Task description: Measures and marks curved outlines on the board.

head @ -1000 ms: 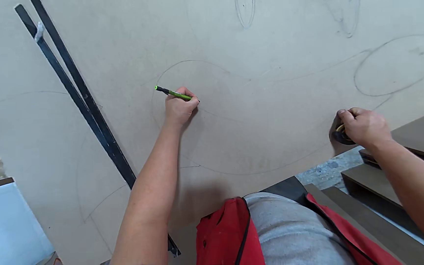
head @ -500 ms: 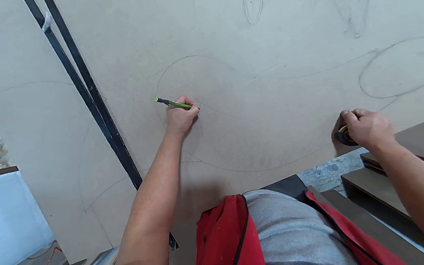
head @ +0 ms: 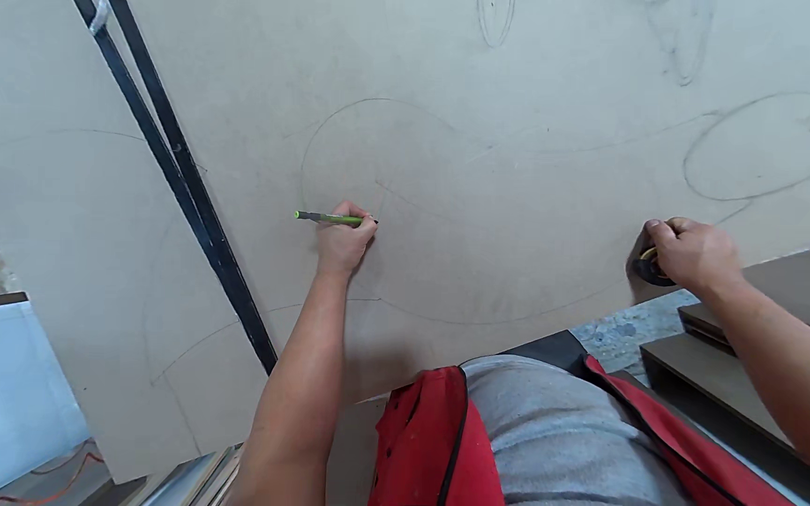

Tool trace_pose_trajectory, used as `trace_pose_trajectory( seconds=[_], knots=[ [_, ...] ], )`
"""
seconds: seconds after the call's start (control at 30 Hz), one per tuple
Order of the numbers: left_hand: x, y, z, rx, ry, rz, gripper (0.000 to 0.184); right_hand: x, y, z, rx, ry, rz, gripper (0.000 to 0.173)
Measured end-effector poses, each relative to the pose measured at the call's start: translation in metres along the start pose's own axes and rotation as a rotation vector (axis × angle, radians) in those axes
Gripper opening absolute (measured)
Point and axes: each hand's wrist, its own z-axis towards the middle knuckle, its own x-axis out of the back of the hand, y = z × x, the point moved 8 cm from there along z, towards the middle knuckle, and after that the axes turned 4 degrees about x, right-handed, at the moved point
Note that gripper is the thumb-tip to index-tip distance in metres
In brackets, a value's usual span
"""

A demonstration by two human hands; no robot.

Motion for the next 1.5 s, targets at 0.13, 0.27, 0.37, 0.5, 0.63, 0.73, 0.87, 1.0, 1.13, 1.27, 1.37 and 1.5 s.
trace_pose_trajectory(
  seconds=[0.13,0.27,0.37,0.5,0.63,0.73,0.87,1.0,1.13,1.27,1.37,1.5],
  knots=[
    [0.002,-0.006,-0.006,0.026,0.063,-0.115,0.004,0.0,-0.001,0.001,0.009,-0.01,-0.008,0.063],
    [0.002,-0.014,-0.026,0.1,0.152,-0.176,0.007,0.0,0.005,0.005,0.016,-0.034,0.01,0.06],
    [-0.003,-0.019,-0.053,0.149,0.213,-0.187,0.006,0.001,0.009,0.012,0.023,-0.062,0.196,0.055],
    [-0.021,-0.02,-0.085,0.214,0.307,-0.245,0.006,0.007,-0.03,0.04,0.18,-0.147,0.594,0.033],
    [-0.048,-0.005,-0.106,0.261,0.474,-0.304,0.007,0.027,-0.116,0.104,0.504,-0.242,0.728,0.026],
    [-0.075,0.009,-0.115,0.309,0.653,-0.289,0.008,0.037,-0.192,0.153,0.744,-0.361,0.787,0.027],
    [-0.095,0.022,-0.104,0.317,0.798,-0.303,0.009,0.046,-0.299,0.191,1.02,-0.413,0.781,0.024],
    [-0.097,0.03,-0.089,0.348,0.844,-0.343,0.012,0.048,-0.394,0.209,1.192,-0.361,0.964,0.023],
    [-0.089,0.032,-0.064,0.295,0.857,-0.366,0.01,0.047,-0.427,0.211,1.281,-0.276,1.017,0.014],
    [-0.081,0.03,-0.052,0.264,0.889,-0.348,0.007,0.045,-0.428,0.213,1.271,-0.288,0.973,0.013],
    [-0.077,0.029,-0.05,0.28,0.924,-0.348,0.005,0.046,-0.427,0.215,1.256,-0.301,1.002,0.012],
    [-0.076,0.029,-0.052,0.284,0.994,-0.309,0.003,0.044,-0.428,0.216,1.257,-0.292,0.989,0.013]
  ],
)
